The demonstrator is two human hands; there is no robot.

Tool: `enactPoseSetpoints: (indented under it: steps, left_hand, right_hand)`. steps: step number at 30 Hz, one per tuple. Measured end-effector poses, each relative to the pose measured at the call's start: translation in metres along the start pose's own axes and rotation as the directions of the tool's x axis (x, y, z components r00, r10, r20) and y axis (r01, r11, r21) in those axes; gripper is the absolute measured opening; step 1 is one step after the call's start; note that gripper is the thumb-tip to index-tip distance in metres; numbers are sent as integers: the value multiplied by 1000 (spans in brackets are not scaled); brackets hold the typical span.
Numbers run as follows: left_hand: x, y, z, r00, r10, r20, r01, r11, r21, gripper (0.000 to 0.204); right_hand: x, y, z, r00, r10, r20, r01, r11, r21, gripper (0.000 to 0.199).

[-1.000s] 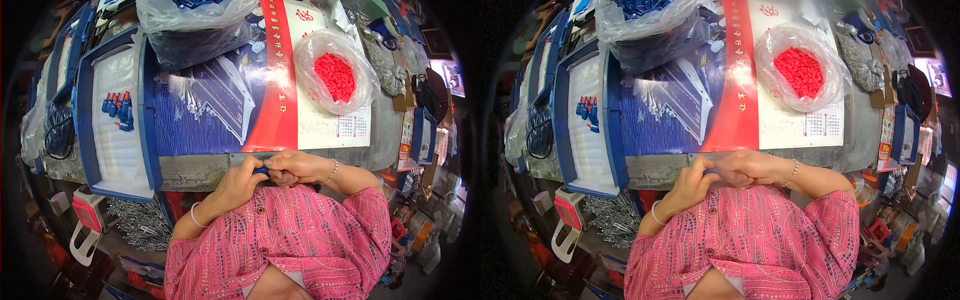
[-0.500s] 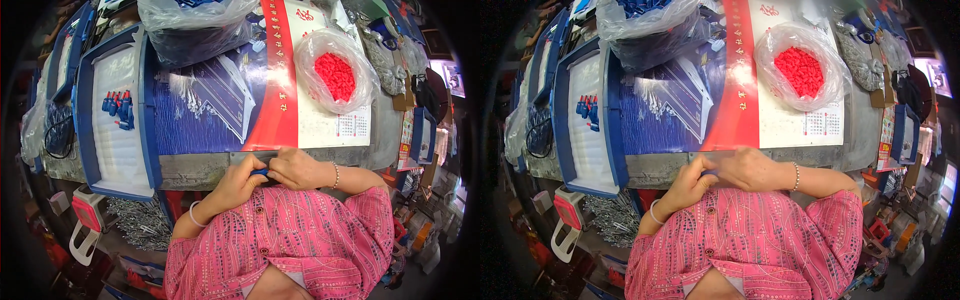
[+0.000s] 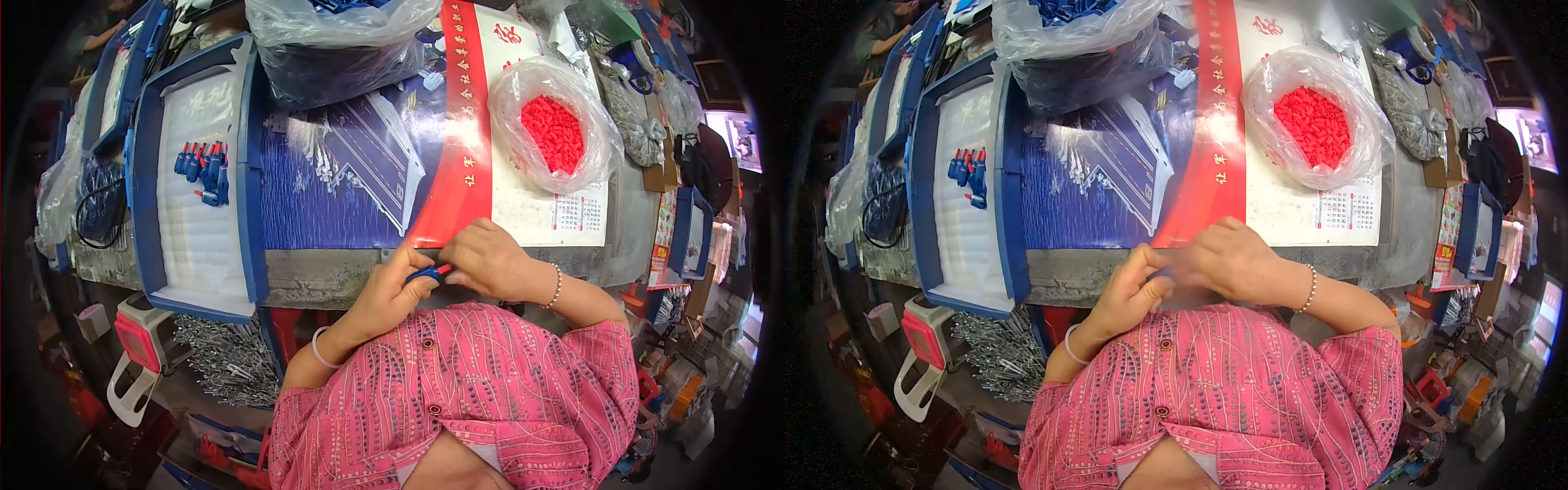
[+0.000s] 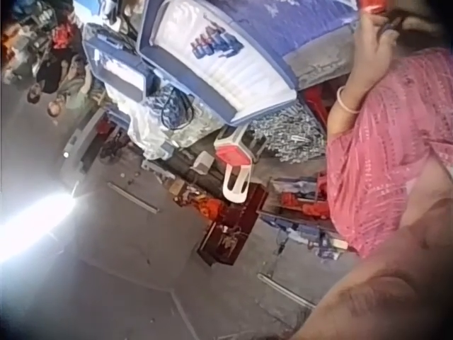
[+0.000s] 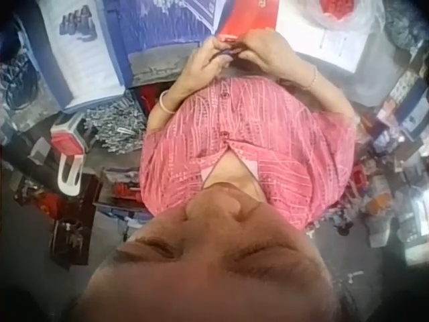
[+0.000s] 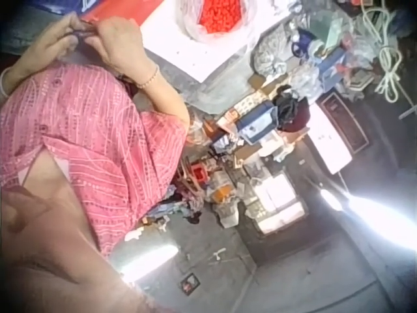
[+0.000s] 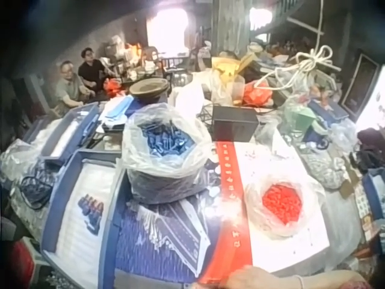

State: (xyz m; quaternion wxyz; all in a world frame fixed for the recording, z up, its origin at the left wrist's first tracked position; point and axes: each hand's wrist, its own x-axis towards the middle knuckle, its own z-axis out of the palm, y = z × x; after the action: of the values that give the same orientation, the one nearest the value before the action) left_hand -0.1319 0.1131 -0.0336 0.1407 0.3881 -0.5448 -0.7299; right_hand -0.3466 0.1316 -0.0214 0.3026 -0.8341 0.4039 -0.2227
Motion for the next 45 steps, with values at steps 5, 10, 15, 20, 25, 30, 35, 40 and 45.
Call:
enactPoseSetpoints:
  steps: [5,10,15,20,25,30,35,40,45]
  left_hand:
    - [-7,10,1,1000,14,-6,-15,999,-31,18]
    - [-14,10,-1,953,284,-103,-200,849,489,24]
    - [-42,35,-65,741,506,-442,-160,772,615,18]
    - [-40,67,-183,419,603,-678,122,703,701,16]
    - [-16,43,-241,531,400,-747,414,647,640,27]
    - [-39,38,-214,425,697,-578,297,496,816,34]
    - [-71,52,-125,486,605,-631,-25,732,681,16]
    - [-62,29,-51,717,569,-403,-236,742,628,13]
    - [-53,18,-34,788,465,-402,-250,840,482,16]
  right_hand:
    - [4,-8,0,998,-32,44,32,999,8,17]
    - [15,-16,10,858,362,365,-504,455,734,33]
    - [26,-24,7,915,244,322,-398,684,611,38]
    - [23,-21,-3,916,322,239,-373,903,214,29]
    - [21,-30,-6,950,206,234,-259,938,230,30]
    - [31,-28,-49,977,204,58,-212,949,233,20]
    - [97,-11,-110,900,34,-436,-43,999,-9,13]
    - [219,27,-135,938,46,-344,-135,961,-240,20]
    - [275,53,-131,980,164,-110,-194,906,-375,27]
